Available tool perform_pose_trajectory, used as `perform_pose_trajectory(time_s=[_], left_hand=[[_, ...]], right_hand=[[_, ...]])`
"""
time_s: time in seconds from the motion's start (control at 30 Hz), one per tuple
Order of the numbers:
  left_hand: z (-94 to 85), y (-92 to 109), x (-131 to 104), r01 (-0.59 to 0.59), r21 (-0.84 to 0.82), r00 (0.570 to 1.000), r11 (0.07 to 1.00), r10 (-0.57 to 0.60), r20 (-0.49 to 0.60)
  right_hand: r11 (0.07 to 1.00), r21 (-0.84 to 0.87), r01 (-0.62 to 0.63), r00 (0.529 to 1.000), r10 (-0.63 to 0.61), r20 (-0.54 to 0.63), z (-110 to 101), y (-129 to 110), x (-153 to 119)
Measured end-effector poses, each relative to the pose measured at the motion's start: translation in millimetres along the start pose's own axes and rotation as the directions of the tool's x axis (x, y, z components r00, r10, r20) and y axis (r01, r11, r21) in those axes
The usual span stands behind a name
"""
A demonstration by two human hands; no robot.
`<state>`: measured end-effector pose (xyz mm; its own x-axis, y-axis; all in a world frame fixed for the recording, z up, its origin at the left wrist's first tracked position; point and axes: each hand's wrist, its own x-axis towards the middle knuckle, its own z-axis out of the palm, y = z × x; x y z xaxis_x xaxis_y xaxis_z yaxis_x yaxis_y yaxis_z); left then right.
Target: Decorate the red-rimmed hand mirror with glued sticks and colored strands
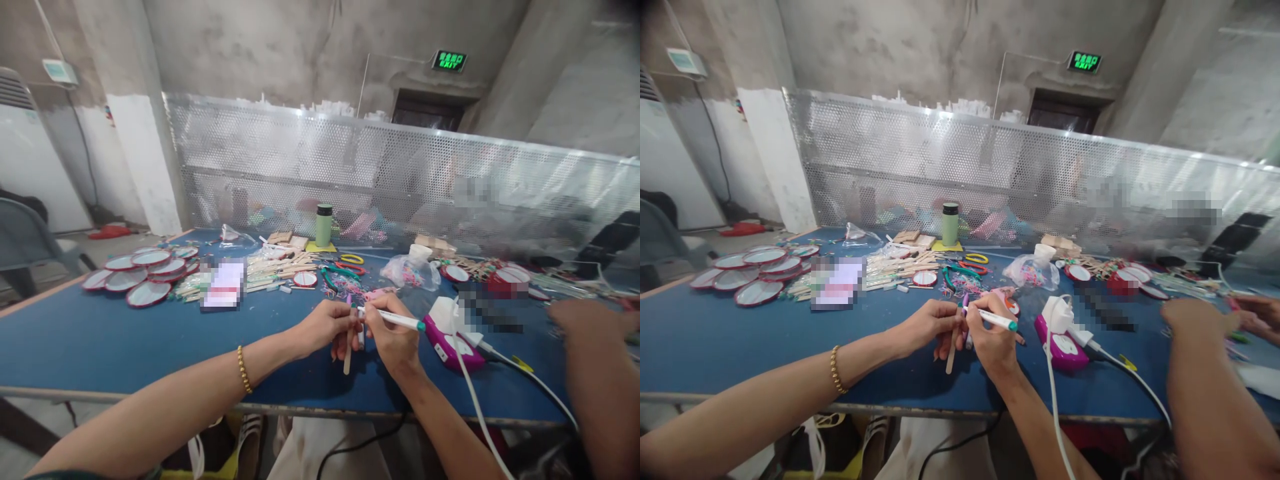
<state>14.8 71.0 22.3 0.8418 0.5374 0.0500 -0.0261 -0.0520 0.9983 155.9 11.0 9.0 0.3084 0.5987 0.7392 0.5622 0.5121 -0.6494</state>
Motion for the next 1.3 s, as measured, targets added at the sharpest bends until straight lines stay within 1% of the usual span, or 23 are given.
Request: perform_pose_trajectory(time_s=[0.2, 0.57, 0.8, 1.07, 1.3], left_hand=[[0.5, 0.5, 0.2, 0.010, 0.007, 1.000, 1.000, -0.010, -0.006], [-0.4, -2.6, 1.2, -0.003, 0.003, 1.000, 1.000, 0.003, 0.017], [0.4, 0.4, -0.3, 0.017, 0.020, 1.000, 1.000, -0.017, 0.004], [-0.7, -1.5, 1.1, 0.001, 0.000, 1.000, 1.000, -0.001, 0.012], [0.2, -0.5, 0.5, 0.004, 0.008, 1.000, 1.000, -0.004, 0.001]], right_hand=[[1.000, 0.013, -0.009, 1.000, 0.009, 0.010, 0.7, 1.4, -0.9], [1.000, 0.016, -0.005, 1.000, 0.005, 0.018, 0.1, 2.4, -1.0], [1.000, -0.004, 0.002, 1.000, -0.002, 0.021, 0.0, 0.2, -0.7], [1.000, 0.012, -0.015, 1.000, 0.015, 0.001, -0.6, 1.1, -0.6], [1.000, 0.016, -0.012, 1.000, 0.012, 0.019, -0.7, 1.5, -1.3]])
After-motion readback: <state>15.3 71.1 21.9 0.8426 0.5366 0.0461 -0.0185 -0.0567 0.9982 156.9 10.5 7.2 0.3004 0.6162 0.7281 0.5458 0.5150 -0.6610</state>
